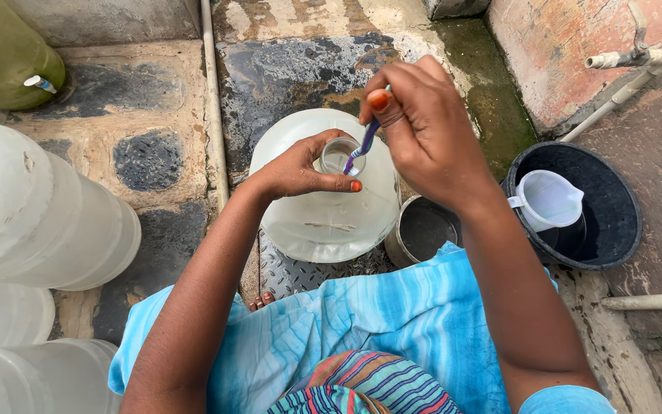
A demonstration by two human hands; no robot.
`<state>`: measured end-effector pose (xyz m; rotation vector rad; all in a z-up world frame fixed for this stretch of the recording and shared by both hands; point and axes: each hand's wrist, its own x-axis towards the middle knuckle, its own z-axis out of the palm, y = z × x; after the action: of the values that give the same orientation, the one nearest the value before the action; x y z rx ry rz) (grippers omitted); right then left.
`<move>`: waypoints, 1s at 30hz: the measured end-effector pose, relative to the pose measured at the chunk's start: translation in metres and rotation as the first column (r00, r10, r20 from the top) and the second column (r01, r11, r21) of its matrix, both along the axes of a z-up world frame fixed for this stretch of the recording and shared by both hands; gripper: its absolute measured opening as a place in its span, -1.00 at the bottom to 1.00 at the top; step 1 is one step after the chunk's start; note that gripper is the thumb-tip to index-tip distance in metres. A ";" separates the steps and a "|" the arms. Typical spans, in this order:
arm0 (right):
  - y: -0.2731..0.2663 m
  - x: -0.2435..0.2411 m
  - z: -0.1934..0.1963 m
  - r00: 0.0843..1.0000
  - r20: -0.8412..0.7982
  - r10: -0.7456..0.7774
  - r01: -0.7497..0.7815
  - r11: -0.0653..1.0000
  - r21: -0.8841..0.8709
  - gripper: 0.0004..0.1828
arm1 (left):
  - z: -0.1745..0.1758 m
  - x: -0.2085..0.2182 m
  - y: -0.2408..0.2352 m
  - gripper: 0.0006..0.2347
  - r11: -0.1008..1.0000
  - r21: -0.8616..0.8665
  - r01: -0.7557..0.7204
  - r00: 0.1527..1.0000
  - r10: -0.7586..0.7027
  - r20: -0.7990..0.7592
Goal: The person cleans large plastic water jugs by rinsing them with water, scrubbing the interior with a toothbrush, and using a handful of small dark seeds or gravel for abrasive cleaning.
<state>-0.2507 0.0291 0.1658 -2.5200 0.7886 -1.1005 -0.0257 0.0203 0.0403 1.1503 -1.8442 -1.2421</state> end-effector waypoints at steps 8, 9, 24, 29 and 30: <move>-0.022 0.033 -0.048 0.984 -0.180 -0.009 0.018 0.999 0.049 -0.87 | -0.008 0.000 -0.004 -0.29 1.000 0.011 0.009 0.999 -0.010 0.030; -0.028 0.037 -0.061 0.978 -0.210 0.003 0.008 0.999 0.051 -0.89 | -0.009 -0.001 -0.005 -0.32 1.000 -0.011 0.015 0.999 -0.014 0.040; -0.014 0.010 -0.025 0.991 -0.128 0.031 -0.032 0.999 -0.008 -0.83 | 0.000 -0.009 0.002 -0.39 0.998 -0.055 0.004 1.000 -0.003 0.020; -0.037 0.027 -0.061 0.952 -0.304 0.037 -0.039 0.999 -0.002 -0.89 | -0.016 -0.011 0.000 -0.36 0.991 -0.129 -0.027 1.000 0.028 0.003; -0.036 0.023 -0.057 0.960 -0.277 0.039 -0.057 0.997 -0.058 -0.90 | -0.020 -0.012 0.001 -0.29 0.989 -0.137 -0.047 0.999 0.048 -0.001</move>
<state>-0.2277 -0.0068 0.1084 -2.7716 0.7645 -0.7801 -0.0376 0.0218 0.0204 1.1139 -1.8618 -1.0705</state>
